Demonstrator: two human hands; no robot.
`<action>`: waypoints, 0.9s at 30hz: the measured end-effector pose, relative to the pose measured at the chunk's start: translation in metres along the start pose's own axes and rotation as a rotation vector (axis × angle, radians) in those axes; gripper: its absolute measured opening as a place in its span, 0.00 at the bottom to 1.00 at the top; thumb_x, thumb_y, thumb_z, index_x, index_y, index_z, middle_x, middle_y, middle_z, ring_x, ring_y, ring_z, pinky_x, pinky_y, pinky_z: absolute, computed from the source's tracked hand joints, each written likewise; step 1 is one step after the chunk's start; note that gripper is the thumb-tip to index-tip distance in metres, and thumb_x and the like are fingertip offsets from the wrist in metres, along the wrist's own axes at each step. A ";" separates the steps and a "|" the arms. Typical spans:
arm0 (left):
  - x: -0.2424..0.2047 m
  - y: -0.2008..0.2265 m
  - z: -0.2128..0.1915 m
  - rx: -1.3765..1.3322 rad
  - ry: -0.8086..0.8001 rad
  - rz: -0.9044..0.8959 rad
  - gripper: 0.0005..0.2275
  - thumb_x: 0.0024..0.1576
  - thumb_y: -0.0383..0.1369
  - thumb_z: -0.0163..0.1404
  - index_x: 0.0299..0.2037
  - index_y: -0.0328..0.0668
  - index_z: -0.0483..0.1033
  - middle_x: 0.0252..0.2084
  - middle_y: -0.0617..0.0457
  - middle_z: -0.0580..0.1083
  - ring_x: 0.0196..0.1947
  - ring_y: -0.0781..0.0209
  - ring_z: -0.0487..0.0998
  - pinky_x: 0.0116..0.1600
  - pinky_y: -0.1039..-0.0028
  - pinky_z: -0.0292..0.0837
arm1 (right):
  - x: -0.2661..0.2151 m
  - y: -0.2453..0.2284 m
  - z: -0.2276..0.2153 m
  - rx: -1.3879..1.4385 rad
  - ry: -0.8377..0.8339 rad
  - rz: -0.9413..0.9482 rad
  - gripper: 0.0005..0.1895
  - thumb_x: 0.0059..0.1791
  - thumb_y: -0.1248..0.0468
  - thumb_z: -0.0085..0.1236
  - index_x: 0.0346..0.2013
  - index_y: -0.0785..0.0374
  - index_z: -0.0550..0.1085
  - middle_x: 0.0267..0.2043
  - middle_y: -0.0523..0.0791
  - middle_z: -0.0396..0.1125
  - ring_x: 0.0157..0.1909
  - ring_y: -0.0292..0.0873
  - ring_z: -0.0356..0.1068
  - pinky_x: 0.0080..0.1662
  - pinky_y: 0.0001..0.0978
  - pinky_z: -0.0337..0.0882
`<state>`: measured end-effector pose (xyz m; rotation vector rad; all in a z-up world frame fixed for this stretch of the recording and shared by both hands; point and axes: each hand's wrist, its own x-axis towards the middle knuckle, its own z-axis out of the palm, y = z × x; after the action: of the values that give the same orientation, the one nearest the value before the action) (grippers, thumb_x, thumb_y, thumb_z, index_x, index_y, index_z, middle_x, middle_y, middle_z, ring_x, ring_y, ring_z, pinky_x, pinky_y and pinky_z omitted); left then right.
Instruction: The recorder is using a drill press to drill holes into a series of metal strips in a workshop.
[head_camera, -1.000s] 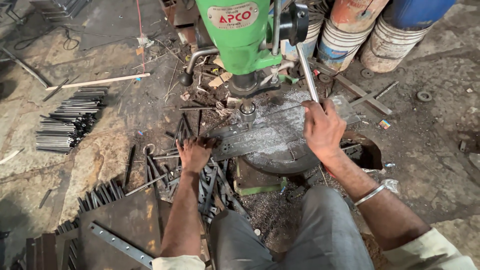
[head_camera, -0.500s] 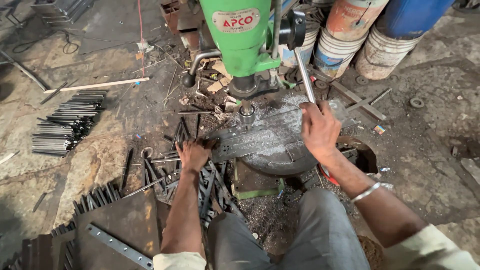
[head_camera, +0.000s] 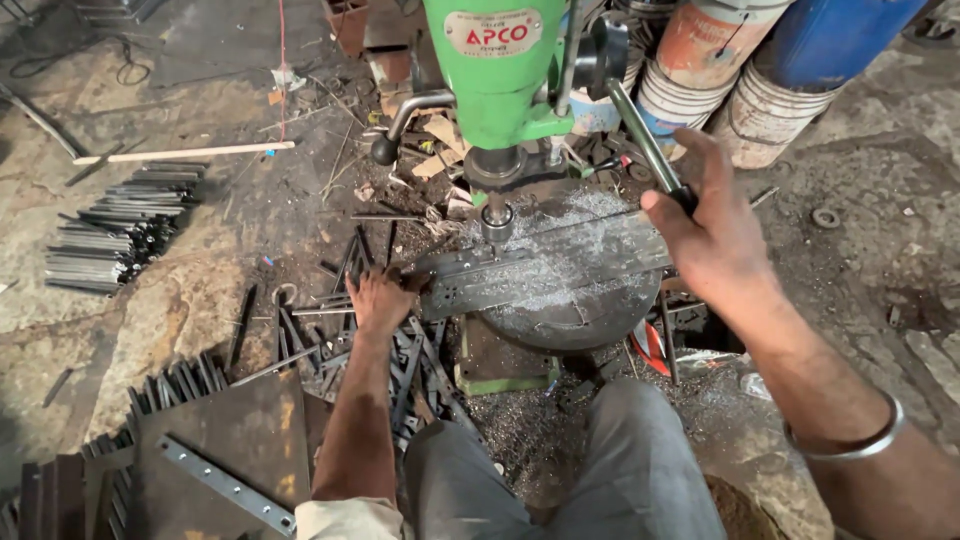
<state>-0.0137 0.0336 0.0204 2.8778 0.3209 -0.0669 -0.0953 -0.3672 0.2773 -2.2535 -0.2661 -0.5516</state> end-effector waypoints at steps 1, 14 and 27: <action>0.003 -0.004 0.007 -0.012 0.025 0.023 0.31 0.58 0.62 0.45 0.61 0.50 0.74 0.67 0.44 0.67 0.72 0.48 0.59 0.77 0.44 0.32 | -0.004 0.015 0.008 0.078 0.035 -0.070 0.29 0.55 0.64 0.61 0.67 0.66 0.61 0.31 0.40 0.62 0.31 0.40 0.63 0.33 0.37 0.64; 0.014 -0.017 0.030 -0.003 0.018 0.050 0.26 0.53 0.45 0.52 0.63 0.54 0.74 0.68 0.49 0.68 0.72 0.51 0.61 0.78 0.44 0.32 | -0.007 0.115 0.112 0.240 0.140 0.144 0.13 0.50 0.67 0.63 0.29 0.62 0.66 0.22 0.38 0.57 0.26 0.34 0.55 0.29 0.33 0.55; -0.001 -0.003 0.007 -0.055 0.085 0.033 0.26 0.58 0.58 0.48 0.55 0.48 0.79 0.65 0.46 0.70 0.71 0.48 0.62 0.77 0.46 0.39 | -0.007 0.117 0.115 0.277 0.148 0.150 0.12 0.50 0.67 0.64 0.29 0.62 0.67 0.21 0.38 0.56 0.25 0.33 0.54 0.29 0.32 0.55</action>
<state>-0.0157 0.0348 0.0126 2.8359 0.2863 0.0690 -0.0247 -0.3607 0.1293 -1.9365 -0.0901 -0.5617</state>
